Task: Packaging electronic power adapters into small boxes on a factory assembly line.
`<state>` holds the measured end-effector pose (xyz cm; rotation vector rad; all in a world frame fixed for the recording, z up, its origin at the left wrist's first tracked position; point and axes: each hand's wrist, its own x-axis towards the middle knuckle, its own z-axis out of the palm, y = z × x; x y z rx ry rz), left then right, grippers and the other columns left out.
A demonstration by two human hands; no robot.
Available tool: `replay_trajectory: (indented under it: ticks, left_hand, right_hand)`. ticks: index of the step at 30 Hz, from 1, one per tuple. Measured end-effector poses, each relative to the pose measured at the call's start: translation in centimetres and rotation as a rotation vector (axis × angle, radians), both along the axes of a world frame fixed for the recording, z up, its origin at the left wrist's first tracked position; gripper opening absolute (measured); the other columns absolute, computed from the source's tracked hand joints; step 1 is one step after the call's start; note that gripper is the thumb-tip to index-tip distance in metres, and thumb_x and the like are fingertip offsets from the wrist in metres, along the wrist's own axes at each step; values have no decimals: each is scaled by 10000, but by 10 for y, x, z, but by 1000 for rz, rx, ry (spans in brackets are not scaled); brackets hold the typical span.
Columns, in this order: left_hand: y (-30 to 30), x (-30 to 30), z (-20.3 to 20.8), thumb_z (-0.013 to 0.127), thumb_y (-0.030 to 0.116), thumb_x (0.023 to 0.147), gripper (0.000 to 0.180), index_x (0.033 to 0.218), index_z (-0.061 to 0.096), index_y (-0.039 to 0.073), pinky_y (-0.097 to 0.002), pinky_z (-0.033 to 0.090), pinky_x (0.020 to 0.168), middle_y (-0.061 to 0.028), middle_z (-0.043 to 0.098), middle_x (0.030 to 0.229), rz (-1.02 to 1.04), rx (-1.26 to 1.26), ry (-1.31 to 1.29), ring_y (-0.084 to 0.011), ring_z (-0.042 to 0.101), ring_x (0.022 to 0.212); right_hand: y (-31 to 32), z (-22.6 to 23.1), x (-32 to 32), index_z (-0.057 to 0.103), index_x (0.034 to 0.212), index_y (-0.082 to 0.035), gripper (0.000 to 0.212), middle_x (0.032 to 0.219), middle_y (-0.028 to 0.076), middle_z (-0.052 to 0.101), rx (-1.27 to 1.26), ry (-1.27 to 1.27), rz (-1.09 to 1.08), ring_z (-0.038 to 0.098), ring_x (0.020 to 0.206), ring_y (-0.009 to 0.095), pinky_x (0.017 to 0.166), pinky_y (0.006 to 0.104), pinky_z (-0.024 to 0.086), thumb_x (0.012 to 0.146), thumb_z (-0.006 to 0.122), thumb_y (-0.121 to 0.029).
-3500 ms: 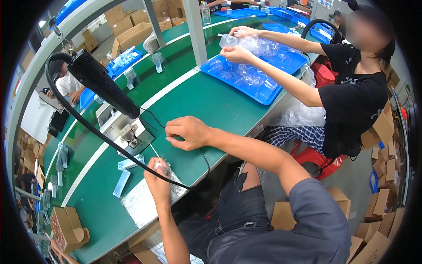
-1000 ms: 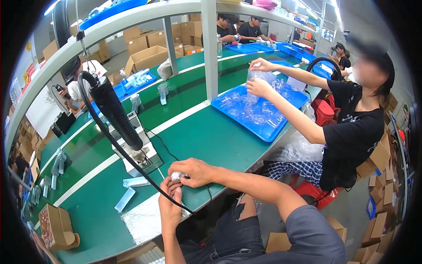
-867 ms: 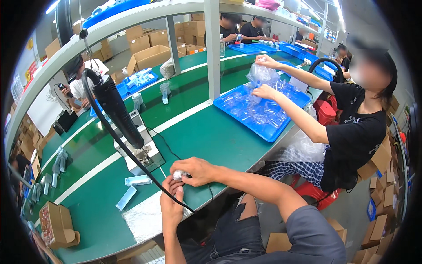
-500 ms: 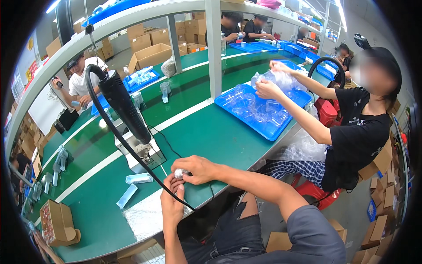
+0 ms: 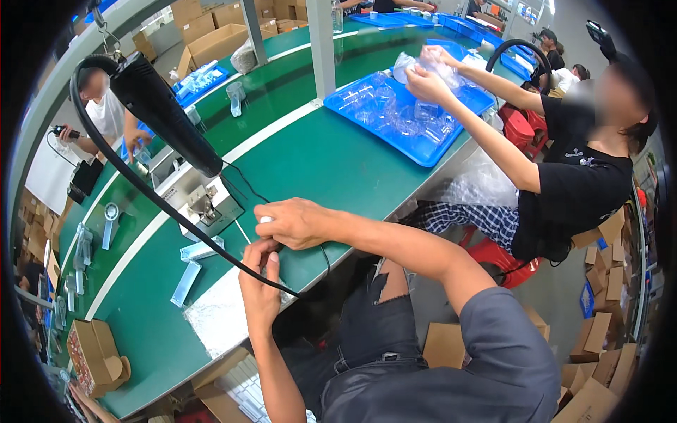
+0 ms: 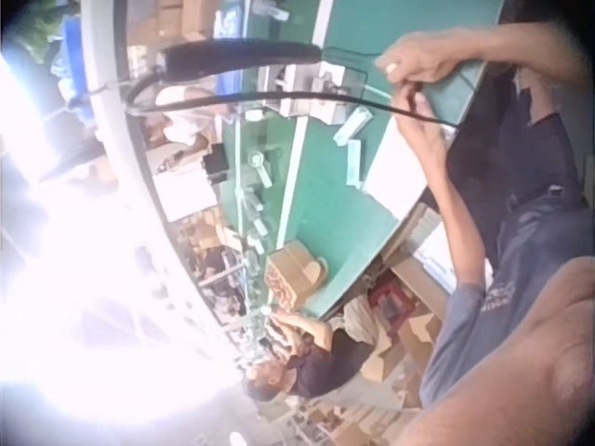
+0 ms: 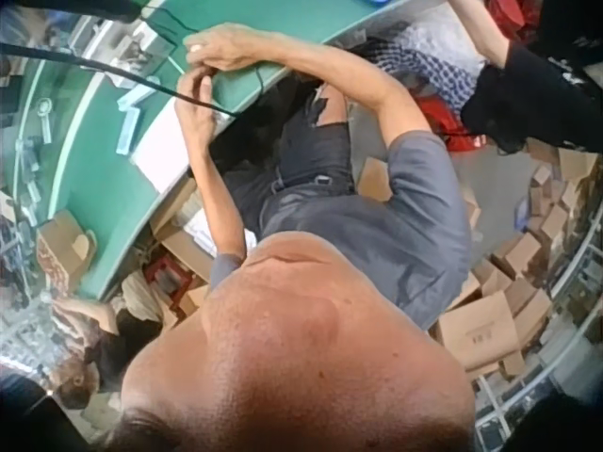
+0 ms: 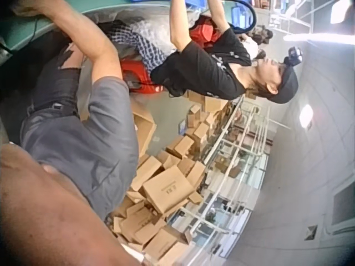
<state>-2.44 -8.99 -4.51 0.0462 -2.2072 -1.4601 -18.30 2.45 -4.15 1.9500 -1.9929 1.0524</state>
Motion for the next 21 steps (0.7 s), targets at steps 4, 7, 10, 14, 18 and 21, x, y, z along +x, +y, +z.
replay_trajectory:
  ticks: [4, 7, 10, 14, 18, 21]
  left_hand:
    - [0, 1, -2, 570, 90, 982, 175, 1077, 631, -44, -332, 466, 873, -150, 637, 1062, -11, -31, 8, -265, 610, 967]
    - [2, 3, 1, 578, 94, 983, 171, 1071, 631, -42, -337, 467, 878, -150, 641, 1076, -1, 9, -33, -265, 612, 976]
    - [3, 4, 2, 584, 97, 984, 170, 1072, 633, -40, -342, 467, 897, -152, 643, 1103, 11, 4, -41, -267, 613, 990]
    - [2, 3, 2, 572, 96, 984, 181, 1085, 638, -38, -348, 466, 919, -158, 639, 1137, 7, -33, -30, -276, 616, 1023]
    - [4, 4, 6, 561, 65, 994, 155, 1078, 638, -39, -329, 422, 1002, -141, 620, 1159, -18, -4, -66, -241, 592, 1091]
    - [4, 4, 8, 561, 57, 990, 157, 1086, 640, -39, -330, 423, 1000, -142, 617, 1163, -13, -12, -74, -237, 591, 1087]
  right_hand:
    - [4, -1, 1, 560, 848, -78, 100, 933, 92, 514, -25, 17, 42, 598, 798, 310, 606, 446, 464, 804, 635, -128]
    - [3, -1, 0, 564, 850, -73, 127, 924, 87, 507, -7, 31, 56, 590, 775, 308, 598, 445, 458, 785, 645, -146]
    - [2, -1, 1, 581, 871, -73, 116, 934, 84, 519, -16, 31, 47, 601, 784, 307, 603, 444, 466, 790, 648, -123]
    - [-1, -1, 3, 590, 928, -78, 124, 949, 82, 536, -45, -14, 28, 621, 801, 318, 617, 448, 481, 819, 645, -97]
    - [-3, -3, 1, 581, 999, -86, 138, 967, 111, 553, -71, -112, -19, 642, 819, 360, 650, 483, 500, 869, 627, -99]
    - [0, 1, -1, 570, 983, -85, 113, 977, 134, 572, 4, -114, -30, 648, 821, 381, 662, 502, 506, 889, 617, -126]
